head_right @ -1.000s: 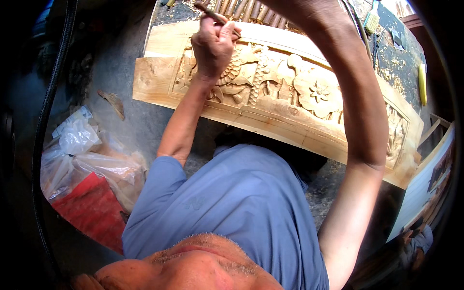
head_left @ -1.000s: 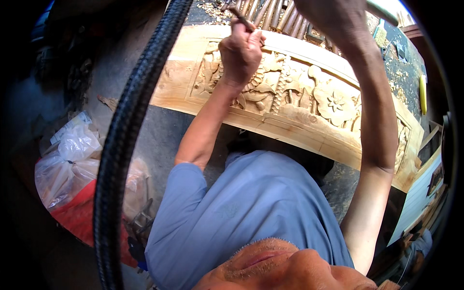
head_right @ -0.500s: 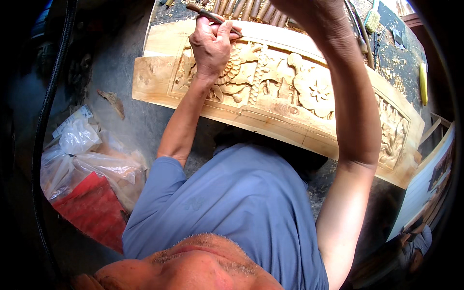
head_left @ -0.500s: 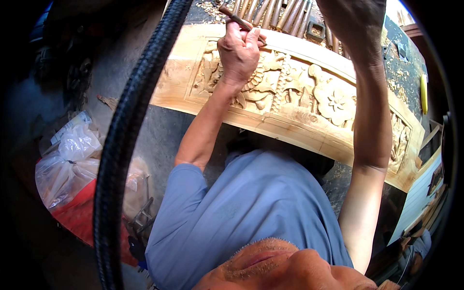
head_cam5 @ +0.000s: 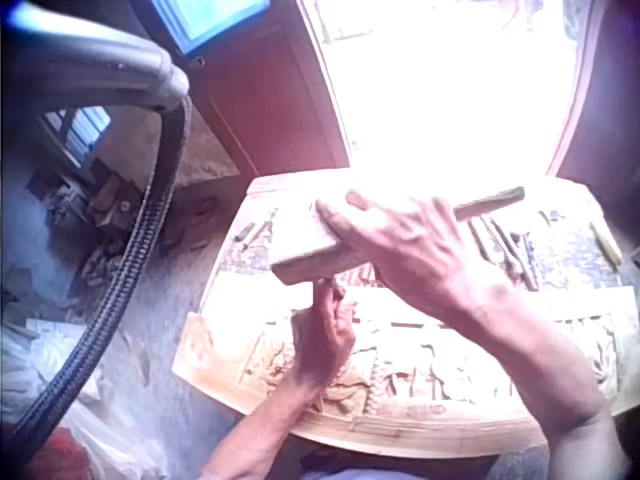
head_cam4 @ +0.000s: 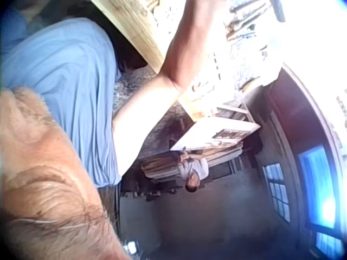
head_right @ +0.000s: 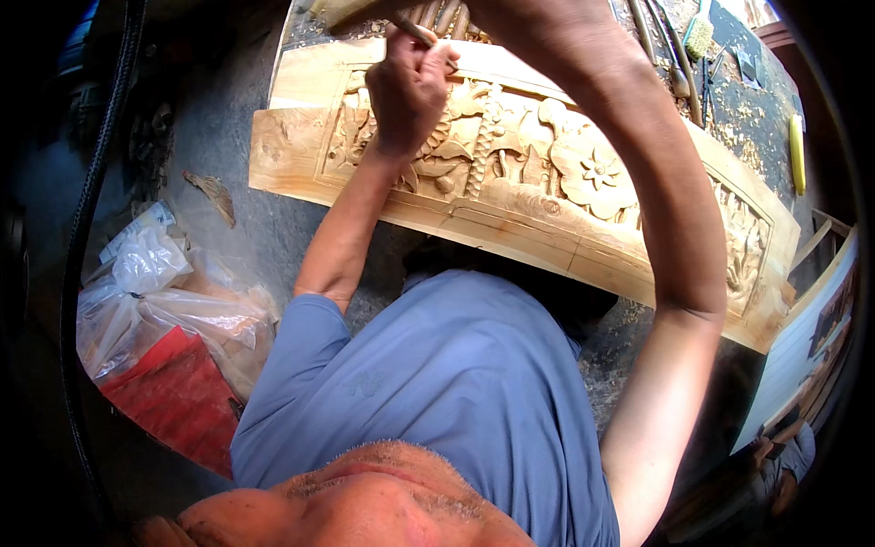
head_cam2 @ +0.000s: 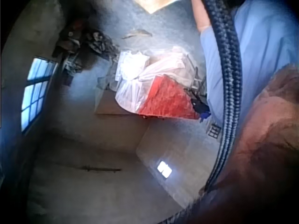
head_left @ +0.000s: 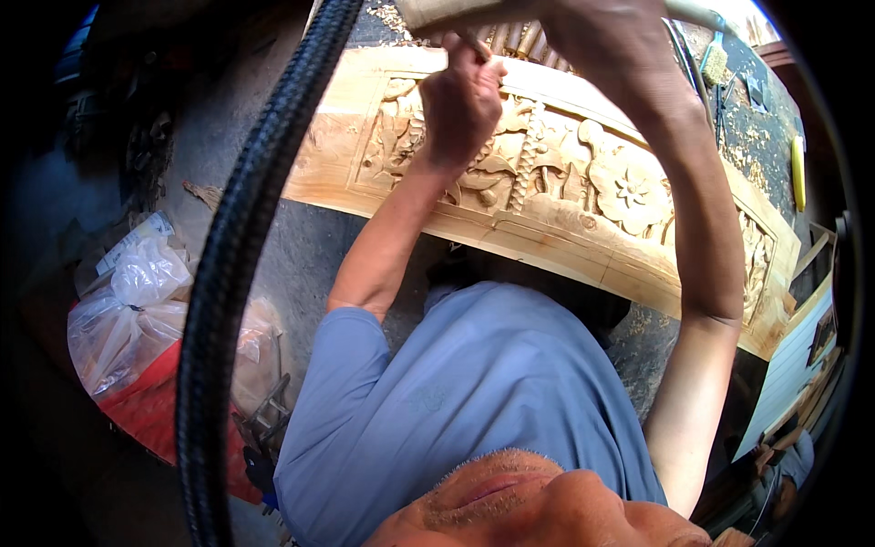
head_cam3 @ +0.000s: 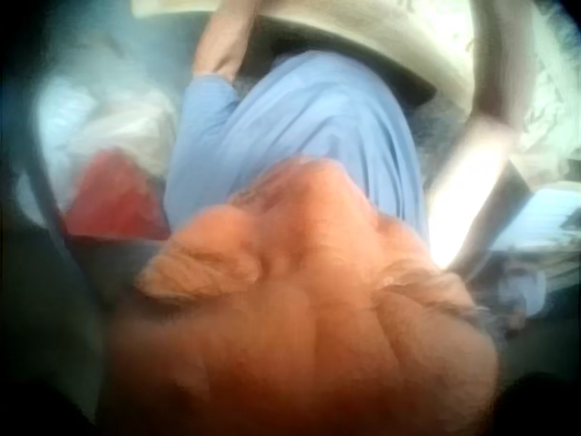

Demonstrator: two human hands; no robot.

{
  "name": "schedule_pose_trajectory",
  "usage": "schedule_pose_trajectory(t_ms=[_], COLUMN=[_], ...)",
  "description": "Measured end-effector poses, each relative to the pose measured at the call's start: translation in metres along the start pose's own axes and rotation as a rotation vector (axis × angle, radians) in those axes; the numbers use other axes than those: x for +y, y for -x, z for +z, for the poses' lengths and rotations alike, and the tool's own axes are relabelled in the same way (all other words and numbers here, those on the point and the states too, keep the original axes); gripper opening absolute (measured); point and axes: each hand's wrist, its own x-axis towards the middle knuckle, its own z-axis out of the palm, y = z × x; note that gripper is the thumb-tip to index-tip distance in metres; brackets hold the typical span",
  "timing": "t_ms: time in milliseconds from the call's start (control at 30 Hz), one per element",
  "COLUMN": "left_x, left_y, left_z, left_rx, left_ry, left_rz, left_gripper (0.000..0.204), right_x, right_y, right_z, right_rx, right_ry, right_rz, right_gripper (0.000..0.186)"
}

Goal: The person carves intricate floral patterns into a wooden panel using a chisel and a wooden mallet. The person strikes the chisel with the mallet to remove small chips of wood and switches between different chisels to refine the carving.

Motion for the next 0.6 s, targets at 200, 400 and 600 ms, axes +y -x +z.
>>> schedule_pose_trajectory(t_ms=[200,400,600], left_x=[-0.006,0.008,0.005], left_y=[-0.006,0.002,-0.002], left_z=[-0.003,0.006,-0.001], left_rx=[-0.027,0.024,-0.002], left_ry=[0.397,0.035,0.345], left_rz=[-0.256,-0.008,-0.253], left_gripper=[0.014,0.012,0.012], right_x=[0.02,0.01,0.008], right_y=[-0.001,0.01,-0.015], right_z=[-0.008,-0.004,-0.036], right_rx=[0.239,-0.03,0.192], right_ry=[-0.612,-0.058,-0.791], right_rz=[0.135,-0.038,0.497], right_gripper=[0.032,0.032,0.029])
